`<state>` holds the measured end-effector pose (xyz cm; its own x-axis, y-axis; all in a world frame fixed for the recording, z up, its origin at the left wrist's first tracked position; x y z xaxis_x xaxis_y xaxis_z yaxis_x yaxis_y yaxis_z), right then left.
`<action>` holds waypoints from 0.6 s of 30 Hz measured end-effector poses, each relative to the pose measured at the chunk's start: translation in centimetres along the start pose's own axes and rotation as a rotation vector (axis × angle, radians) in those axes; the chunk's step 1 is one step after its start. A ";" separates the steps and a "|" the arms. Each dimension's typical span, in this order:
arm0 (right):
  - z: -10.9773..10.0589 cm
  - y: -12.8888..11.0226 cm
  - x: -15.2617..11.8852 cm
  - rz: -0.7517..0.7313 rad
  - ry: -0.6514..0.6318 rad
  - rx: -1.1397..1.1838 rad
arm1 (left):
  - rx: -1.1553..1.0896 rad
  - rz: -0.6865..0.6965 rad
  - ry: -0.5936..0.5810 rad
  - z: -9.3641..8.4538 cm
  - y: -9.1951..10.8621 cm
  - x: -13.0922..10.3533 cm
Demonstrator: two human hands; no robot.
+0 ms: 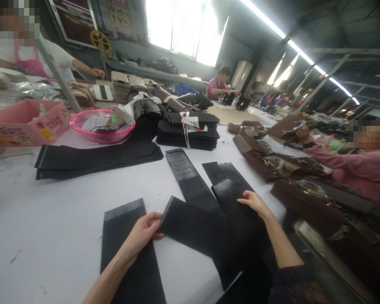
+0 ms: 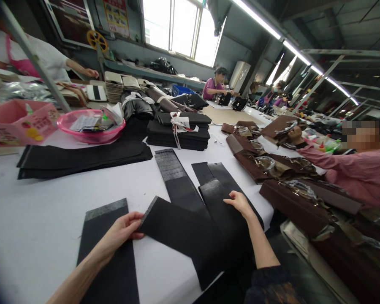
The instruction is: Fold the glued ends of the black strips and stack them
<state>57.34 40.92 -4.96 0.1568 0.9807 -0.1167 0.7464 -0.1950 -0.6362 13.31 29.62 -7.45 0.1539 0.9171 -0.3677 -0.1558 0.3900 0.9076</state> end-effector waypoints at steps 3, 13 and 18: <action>-2.2 -0.6 -1.7 -0.024 -0.006 0.063 | -0.022 0.000 0.012 0.1 0.1 -0.1; -7.8 -7.3 2.0 -0.123 0.028 0.226 | -0.025 0.018 -0.004 -0.1 -0.5 0.1; -2.4 -9.7 6.0 -0.149 0.028 0.127 | -0.040 0.043 0.018 0.0 -0.3 -0.1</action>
<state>52.59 48.65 2.32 0.0700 0.9975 0.0066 0.6757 -0.0426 -0.7360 13.37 29.44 -7.67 0.1286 0.9344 -0.3321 -0.2010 0.3525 0.9140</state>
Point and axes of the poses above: each hand's wrist, its own x-axis towards the middle knuckle, its own z-axis out of the palm, y = z × x, the point moved 1 cm from there along x, towards the middle knuckle, and after that the axes turned 3 degrees about z, right-handed, at the moved point
